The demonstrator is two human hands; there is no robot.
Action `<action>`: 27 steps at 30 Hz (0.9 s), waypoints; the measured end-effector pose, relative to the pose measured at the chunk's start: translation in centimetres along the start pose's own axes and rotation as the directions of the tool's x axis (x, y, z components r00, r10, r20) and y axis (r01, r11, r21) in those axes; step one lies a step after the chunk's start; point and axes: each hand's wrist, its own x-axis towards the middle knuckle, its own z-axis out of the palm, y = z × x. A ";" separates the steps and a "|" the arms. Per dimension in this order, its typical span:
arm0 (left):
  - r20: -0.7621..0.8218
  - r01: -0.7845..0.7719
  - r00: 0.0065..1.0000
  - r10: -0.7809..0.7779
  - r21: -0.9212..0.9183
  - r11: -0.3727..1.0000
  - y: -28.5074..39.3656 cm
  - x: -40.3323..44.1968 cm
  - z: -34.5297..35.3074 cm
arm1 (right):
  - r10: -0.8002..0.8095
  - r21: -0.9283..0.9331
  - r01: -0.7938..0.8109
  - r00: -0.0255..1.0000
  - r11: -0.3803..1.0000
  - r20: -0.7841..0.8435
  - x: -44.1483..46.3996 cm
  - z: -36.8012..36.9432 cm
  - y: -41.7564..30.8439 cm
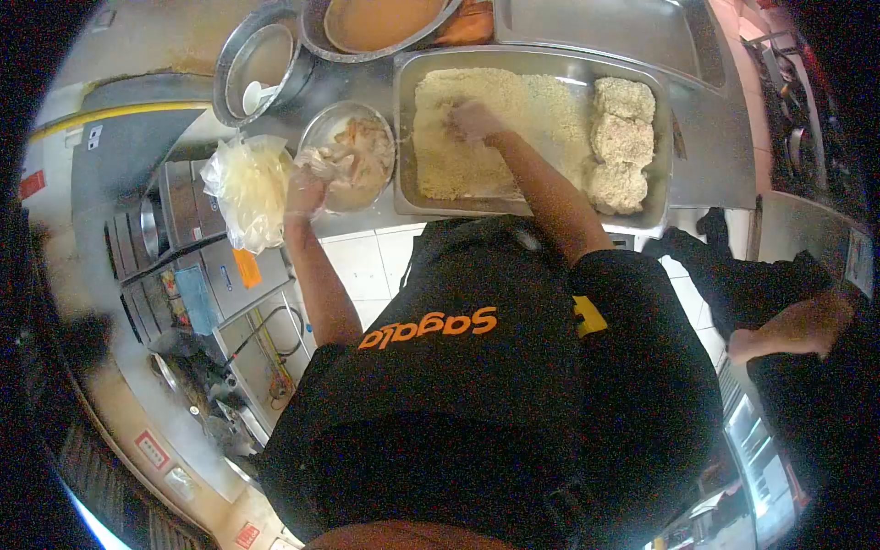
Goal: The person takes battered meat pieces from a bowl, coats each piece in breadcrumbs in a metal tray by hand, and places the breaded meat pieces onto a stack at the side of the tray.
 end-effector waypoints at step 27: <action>-0.209 -0.259 0.959 0.191 -0.378 0.889 8.9 -0.6 3.4 | 0.090 -0.274 -0.194 0.932 0.942 -0.351 -12.4 -6.6 -1.6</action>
